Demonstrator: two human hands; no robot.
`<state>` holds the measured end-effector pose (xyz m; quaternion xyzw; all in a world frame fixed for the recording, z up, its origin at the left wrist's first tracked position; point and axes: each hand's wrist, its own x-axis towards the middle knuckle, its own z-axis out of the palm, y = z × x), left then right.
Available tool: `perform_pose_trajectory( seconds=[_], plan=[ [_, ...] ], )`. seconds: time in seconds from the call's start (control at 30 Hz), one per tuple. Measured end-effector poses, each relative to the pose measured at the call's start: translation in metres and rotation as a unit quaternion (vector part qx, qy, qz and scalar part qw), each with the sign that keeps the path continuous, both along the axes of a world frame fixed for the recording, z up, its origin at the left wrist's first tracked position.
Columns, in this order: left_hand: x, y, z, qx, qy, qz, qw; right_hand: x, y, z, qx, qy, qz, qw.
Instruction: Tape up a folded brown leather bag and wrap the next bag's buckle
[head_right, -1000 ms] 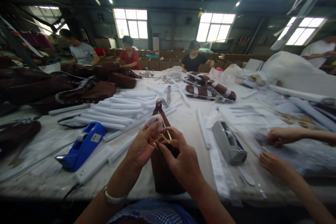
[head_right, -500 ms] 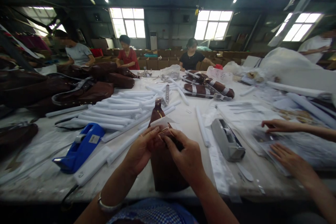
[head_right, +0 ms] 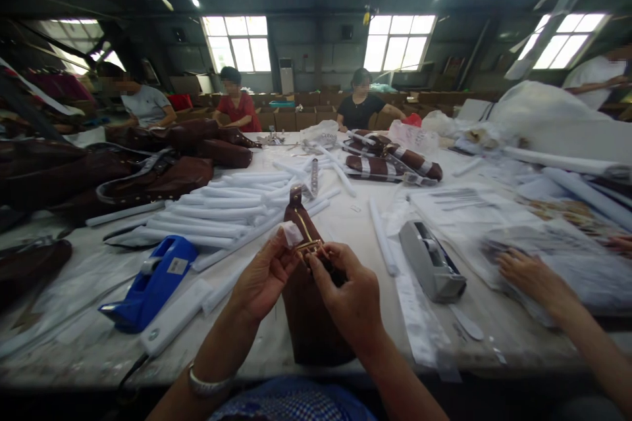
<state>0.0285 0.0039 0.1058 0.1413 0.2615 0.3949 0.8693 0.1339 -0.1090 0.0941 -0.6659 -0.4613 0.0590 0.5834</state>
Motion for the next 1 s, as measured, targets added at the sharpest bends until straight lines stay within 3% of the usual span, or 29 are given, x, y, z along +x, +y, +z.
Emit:
perform_pose_trajectory(
  seconds=[0.13,0.3,0.47,0.67,0.83,1.0],
  plan=[
    [0.006,-0.010,0.005,-0.031,-0.008,-0.005,0.999,0.001,0.004,-0.001,0.022,0.016,-0.027,0.999],
    [0.011,-0.015,0.000,-0.010,-0.019,-0.018,1.000,0.001,0.007,0.000,0.029,0.026,-0.027,0.999],
    [0.012,-0.017,-0.006,0.065,-0.049,-0.024,0.996,0.000,0.007,0.001,0.013,0.028,-0.021,0.999],
    [0.012,-0.017,-0.006,0.127,-0.018,-0.029,0.991,0.000,0.006,0.002,-0.008,0.040,0.000,0.999],
    [0.006,-0.019,-0.007,0.225,0.024,-0.069,0.972,-0.002,0.005,0.004,-0.021,0.044,0.006,0.999],
    [0.003,-0.022,-0.008,0.286,0.052,-0.068,0.954,0.002,0.003,0.010,-0.033,0.030,0.018,0.999]
  ],
)
